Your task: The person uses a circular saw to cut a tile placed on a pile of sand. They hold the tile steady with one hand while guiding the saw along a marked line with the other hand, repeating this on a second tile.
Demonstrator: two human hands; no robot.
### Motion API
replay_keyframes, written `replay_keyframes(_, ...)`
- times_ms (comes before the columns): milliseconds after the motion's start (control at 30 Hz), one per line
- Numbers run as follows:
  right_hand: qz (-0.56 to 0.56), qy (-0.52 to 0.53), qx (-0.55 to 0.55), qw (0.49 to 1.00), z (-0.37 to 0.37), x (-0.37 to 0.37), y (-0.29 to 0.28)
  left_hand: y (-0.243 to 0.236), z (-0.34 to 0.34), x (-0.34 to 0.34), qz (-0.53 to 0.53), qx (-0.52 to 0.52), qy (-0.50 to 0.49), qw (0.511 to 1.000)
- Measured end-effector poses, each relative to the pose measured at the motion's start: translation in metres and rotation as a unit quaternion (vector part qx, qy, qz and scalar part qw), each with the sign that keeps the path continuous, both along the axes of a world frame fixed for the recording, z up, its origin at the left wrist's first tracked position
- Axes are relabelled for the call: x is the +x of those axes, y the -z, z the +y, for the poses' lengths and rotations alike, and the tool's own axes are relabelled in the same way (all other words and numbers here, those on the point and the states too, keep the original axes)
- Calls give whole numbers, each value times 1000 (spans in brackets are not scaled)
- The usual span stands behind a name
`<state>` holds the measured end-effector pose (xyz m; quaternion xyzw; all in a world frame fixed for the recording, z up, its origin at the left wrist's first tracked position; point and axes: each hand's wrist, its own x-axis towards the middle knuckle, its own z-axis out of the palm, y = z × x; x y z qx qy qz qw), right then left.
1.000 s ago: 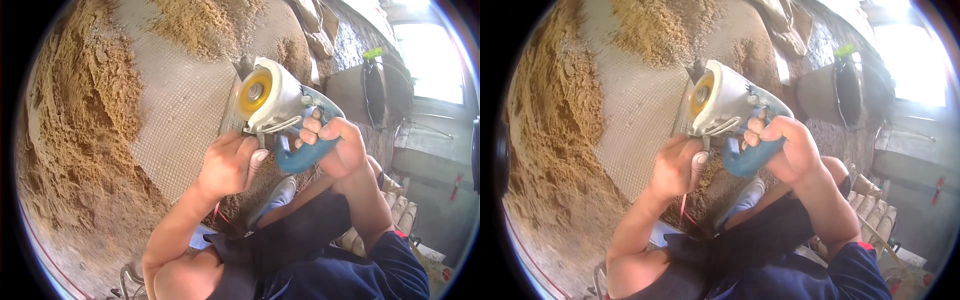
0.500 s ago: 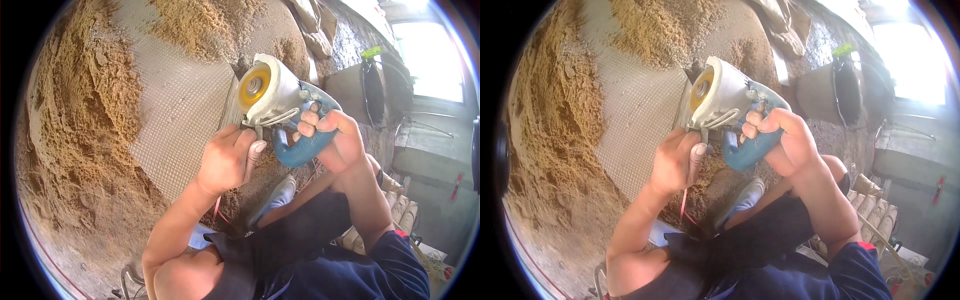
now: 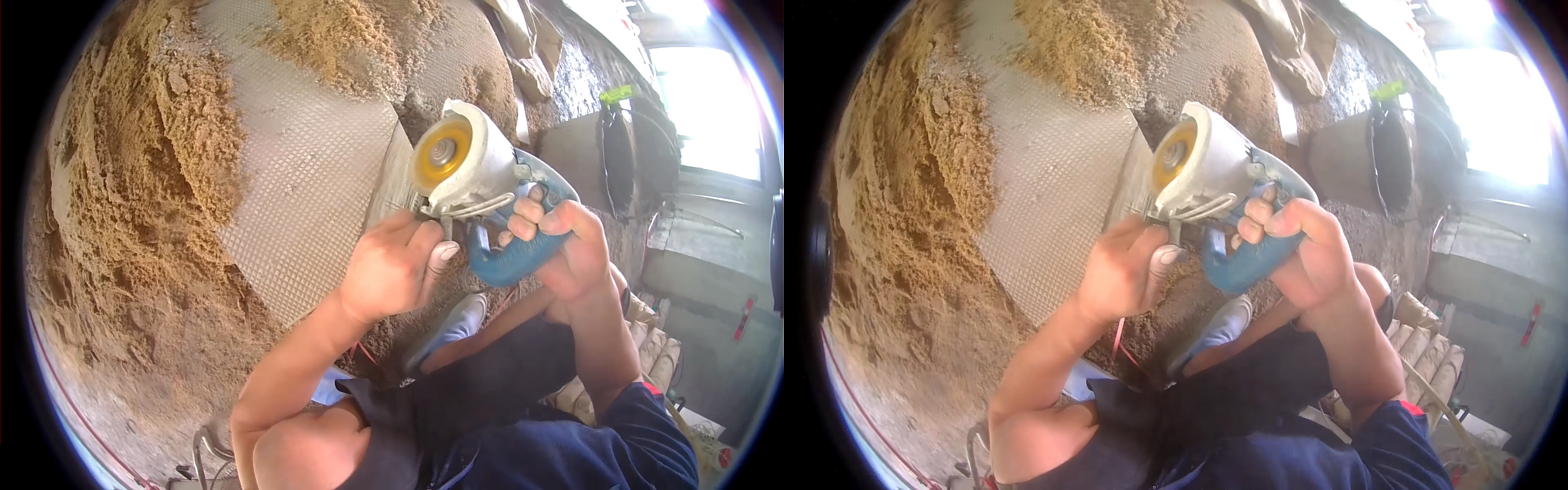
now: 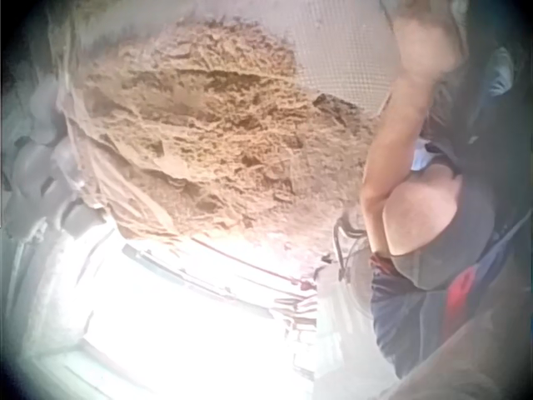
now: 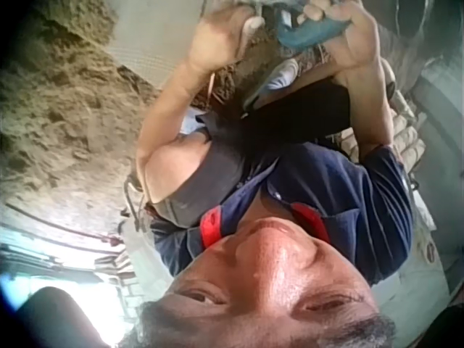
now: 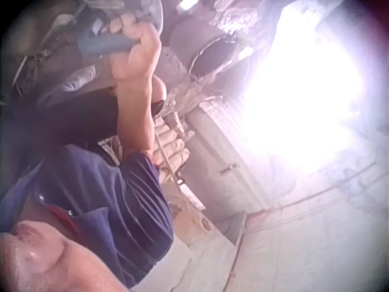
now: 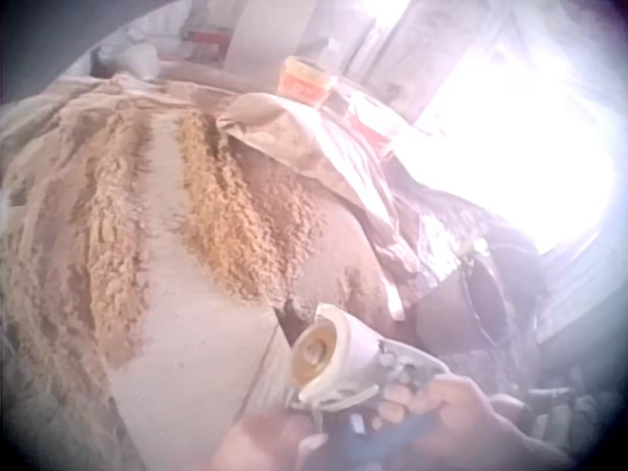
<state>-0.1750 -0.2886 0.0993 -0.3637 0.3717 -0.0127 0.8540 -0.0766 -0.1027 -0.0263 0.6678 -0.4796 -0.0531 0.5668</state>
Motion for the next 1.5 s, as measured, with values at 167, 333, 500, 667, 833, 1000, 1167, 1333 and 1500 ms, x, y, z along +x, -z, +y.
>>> replay_keyframes(167,22,-2,-8,1000,3,8,2,3,2,1,6,1,-14,1000)
replay_keyframes(333,20,3,8,1000,1,-4,2,5,2,-5,3,-1,9,1000)
replay_keyframes(500,32,17,-2,999,5,-7,-3,7,1,-9,9,-11,13,1000)
replay_keyframes(667,16,-2,1,1000,8,2,-2,2,7,-6,14,0,-2,1000)
replay_keyframes(833,14,-13,9,1000,9,10,2,9,13,-3,4,13,-12,1000)
replay_keyframes(1000,19,-9,5,1000,7,3,-1,7,7,-6,2,-4,-6,1000)
replay_keyframes(1167,33,13,2,999,6,-7,-4,6,4,-13,16,-4,7,1000)
replay_keyframes(1333,32,0,-21,999,9,-5,-8,0,8,-17,26,9,-7,1000)
replay_keyframes(1500,28,-25,-29,999,12,1,-5,3,13,-17,26,15,-12,999)
